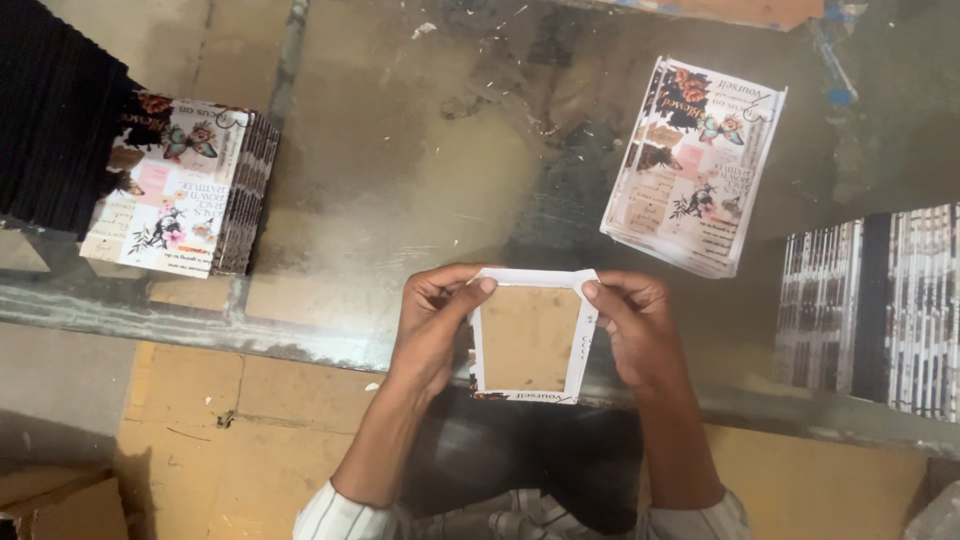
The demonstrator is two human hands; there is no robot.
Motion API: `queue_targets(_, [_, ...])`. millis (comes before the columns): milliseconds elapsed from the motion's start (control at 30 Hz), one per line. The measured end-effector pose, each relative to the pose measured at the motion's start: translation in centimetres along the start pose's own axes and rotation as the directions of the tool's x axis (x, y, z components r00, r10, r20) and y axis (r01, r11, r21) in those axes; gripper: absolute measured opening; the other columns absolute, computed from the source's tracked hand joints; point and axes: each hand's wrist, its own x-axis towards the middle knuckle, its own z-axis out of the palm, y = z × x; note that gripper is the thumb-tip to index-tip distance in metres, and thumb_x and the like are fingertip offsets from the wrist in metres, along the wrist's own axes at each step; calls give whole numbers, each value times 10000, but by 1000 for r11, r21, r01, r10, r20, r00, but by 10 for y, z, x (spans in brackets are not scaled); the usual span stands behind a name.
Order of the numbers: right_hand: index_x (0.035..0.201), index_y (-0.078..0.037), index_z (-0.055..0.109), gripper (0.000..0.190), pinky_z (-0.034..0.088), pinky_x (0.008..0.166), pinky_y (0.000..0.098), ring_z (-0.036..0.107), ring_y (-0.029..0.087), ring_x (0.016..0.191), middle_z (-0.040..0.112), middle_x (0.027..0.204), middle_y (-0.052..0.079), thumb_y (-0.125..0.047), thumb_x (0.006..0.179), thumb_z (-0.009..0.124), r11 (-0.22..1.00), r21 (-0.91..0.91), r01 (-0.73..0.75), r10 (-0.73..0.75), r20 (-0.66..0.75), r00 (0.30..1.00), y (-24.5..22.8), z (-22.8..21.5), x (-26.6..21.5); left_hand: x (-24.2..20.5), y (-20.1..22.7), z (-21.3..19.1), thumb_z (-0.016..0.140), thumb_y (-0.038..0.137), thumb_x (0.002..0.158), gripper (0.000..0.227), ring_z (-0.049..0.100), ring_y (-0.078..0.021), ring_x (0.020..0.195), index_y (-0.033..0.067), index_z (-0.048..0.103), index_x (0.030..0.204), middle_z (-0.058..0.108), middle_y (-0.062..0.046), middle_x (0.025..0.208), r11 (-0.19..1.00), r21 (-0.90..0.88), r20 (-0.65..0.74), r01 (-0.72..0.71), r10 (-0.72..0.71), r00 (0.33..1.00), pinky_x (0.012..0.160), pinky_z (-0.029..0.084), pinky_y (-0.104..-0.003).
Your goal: The person assembles small cards by placing a printed cover sheet over a plain backing sheet. They smooth the sheets together with their hands and then place the finished card onto a stack on the table. The process is repeated for multiple cards.
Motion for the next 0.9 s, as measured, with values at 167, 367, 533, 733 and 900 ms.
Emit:
queue_targets(167, [1062, 75, 742, 141, 584, 768, 320, 725, 154, 804, 778, 945, 140, -10, 951, 716, 996, -85, 9, -8, 18, 1000, -4, 0, 5, 3, 26, -9, 694, 71, 935, 209, 725, -73, 883, 26, 757, 1129, 807, -32, 984, 952, 304, 117, 31, -70, 991, 820, 562, -242])
queue_targets(367, [1091, -17, 758, 247, 563, 869, 287, 714, 151, 949, 794, 1051, 77, -71, 851, 781, 813, -529, 242, -159, 199, 967, -29, 15, 17, 13, 43, -29, 692, 32, 926, 254, 683, -157, 824, 101, 804, 1144, 794, -92, 984, 605, 778, 172, -166, 49, 984, 751, 529, -314])
queue_targets(533, [1008, -83, 805, 179, 524, 902, 344, 658, 244, 970, 789, 1097, 51, -93, 830, 827, 312, -795, 520, -415, 379, 827, -23, 34, 26, 22, 43, -37, 730, 56, 838, 225, 712, -288, 1071, 95, 795, 1049, 787, -90, 1085, 209, 863, 409, -459, 244, 879, 938, 559, -377])
queue_targets(733, [962, -71, 803, 112, 534, 885, 363, 656, 259, 987, 787, 1068, 41, -75, 850, 802, 220, -801, 557, -432, 432, 792, -14, 34, 14, 13, 31, -43, 755, 311, 845, 672, 543, -405, 1318, -6, 557, 1405, 597, -228, 1417, 128, 760, 602, -638, 232, 764, 1110, 407, -463])
queue_targets(900, [1137, -41, 568, 407, 446, 1109, 433, 592, 339, 1243, 626, 1334, 131, -202, 852, 810, 249, -651, 717, -437, 586, 683, -22, 36, 15, 7, 9, -45, 695, 281, 952, 523, 576, -307, 1349, 60, 558, 1406, 630, -148, 1426, 162, 780, 599, -605, 87, 796, 1188, 428, -425])
